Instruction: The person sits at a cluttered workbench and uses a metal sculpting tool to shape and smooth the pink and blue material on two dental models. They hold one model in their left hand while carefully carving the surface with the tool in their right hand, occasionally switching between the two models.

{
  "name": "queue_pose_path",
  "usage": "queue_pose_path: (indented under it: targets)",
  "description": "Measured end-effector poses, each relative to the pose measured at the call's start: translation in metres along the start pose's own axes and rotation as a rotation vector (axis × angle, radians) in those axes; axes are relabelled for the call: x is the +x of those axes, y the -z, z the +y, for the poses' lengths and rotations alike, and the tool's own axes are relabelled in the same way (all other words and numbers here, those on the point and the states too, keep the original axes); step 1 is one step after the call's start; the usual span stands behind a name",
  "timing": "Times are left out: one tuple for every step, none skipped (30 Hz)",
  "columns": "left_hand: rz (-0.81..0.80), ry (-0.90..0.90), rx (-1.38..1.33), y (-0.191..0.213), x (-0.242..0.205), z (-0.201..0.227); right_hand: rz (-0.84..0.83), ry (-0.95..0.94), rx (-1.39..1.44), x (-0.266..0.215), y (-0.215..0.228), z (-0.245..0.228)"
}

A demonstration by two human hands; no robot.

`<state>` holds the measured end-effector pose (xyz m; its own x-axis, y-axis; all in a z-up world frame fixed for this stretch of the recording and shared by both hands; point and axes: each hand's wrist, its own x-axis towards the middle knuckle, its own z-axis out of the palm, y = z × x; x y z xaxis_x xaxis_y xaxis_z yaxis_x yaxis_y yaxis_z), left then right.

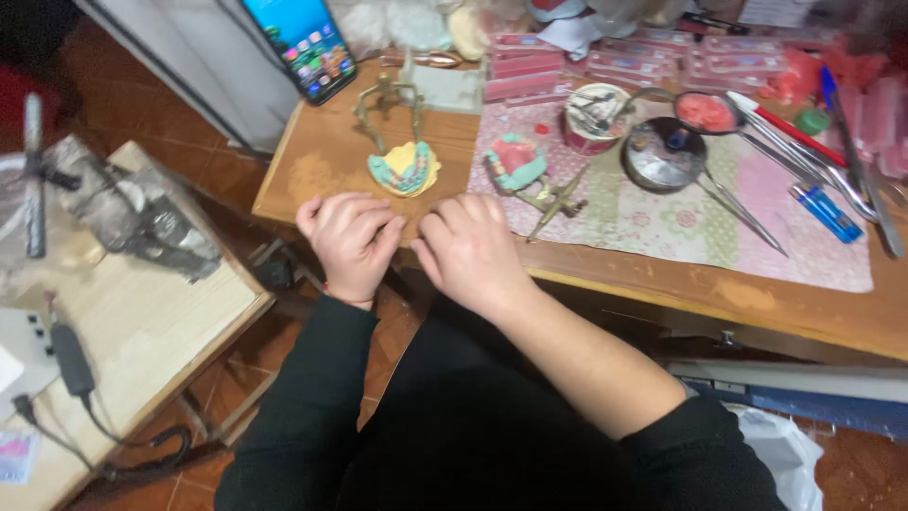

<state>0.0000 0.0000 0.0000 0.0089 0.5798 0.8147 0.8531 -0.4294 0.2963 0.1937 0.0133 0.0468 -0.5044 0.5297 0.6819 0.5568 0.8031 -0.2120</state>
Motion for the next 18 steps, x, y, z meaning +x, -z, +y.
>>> queue_pose_path:
  targets:
    - [-0.006, -0.013, -0.017, -0.0006, -0.0006, 0.0, 0.007, -0.015, -0.015, -0.0008, 0.0002, 0.001]
    - [-0.003, -0.004, -0.011, -0.0013, -0.001, 0.0, -0.007, -0.011, 0.008, -0.0016, 0.0005, 0.0023]
    - [0.001, 0.003, -0.008, -0.0032, -0.0004, 0.0, -0.019, -0.008, 0.028, -0.0022, 0.0015, 0.0043]
    - [-0.005, -0.013, -0.027, -0.0033, -0.0005, 0.0019, -0.01, -0.024, 0.01, -0.0027, 0.0029, 0.0045]
    - [-0.006, -0.005, -0.012, -0.0037, 0.0, 0.0033, -0.028, -0.026, 0.025, -0.0024, 0.0042, 0.0052]
    - [-0.007, 0.003, 0.004, -0.004, 0.0006, 0.0044, -0.045, -0.027, 0.041, -0.002, 0.0054, 0.006]
    - [-0.009, -0.012, -0.013, -0.0053, 0.0004, 0.0048, -0.035, -0.039, 0.023, -0.0028, 0.0062, 0.007]
    - [-0.017, -0.007, -0.004, -0.0065, 0.0002, 0.0048, -0.013, -0.02, 0.024, -0.0035, 0.0067, 0.0079]
    - [-0.025, 0.001, 0.011, -0.0059, -0.0011, 0.0046, 0.006, 0.002, 0.03, -0.0042, 0.0066, 0.0078]
    - [-0.029, -0.011, -0.001, -0.0066, -0.0005, 0.0054, 0.014, -0.008, 0.018, -0.0049, 0.008, 0.0086]
    - [-0.038, 0.003, 0.007, -0.0063, -0.0006, 0.0058, 0.023, -0.007, 0.032, -0.0054, 0.0089, 0.0086]
    - [-0.048, 0.016, 0.015, -0.0059, -0.0009, 0.0057, 0.033, -0.005, 0.047, -0.0058, 0.0093, 0.0084]
    - [-0.053, 0.01, 0.009, -0.0062, -0.001, 0.0059, 0.036, -0.013, 0.042, -0.0066, 0.0095, 0.0091]
    - [-0.057, 0.01, 0.018, -0.0063, -0.0011, 0.0058, 0.036, -0.013, 0.049, -0.0073, 0.0094, 0.0096]
    - [-0.058, 0.011, 0.03, -0.0064, -0.001, 0.0054, 0.035, -0.009, 0.056, -0.0073, 0.0091, 0.0104]
    - [-0.06, 0.006, 0.025, -0.0075, -0.001, 0.0054, 0.039, -0.013, 0.051, -0.0075, 0.0095, 0.0109]
    - [-0.06, 0.004, 0.032, -0.0075, -0.0013, 0.0052, 0.04, -0.013, 0.053, -0.0078, 0.0097, 0.0108]
    - [-0.06, 0.002, 0.039, -0.0076, -0.0017, 0.0049, 0.041, -0.012, 0.055, -0.0079, 0.0098, 0.0106]
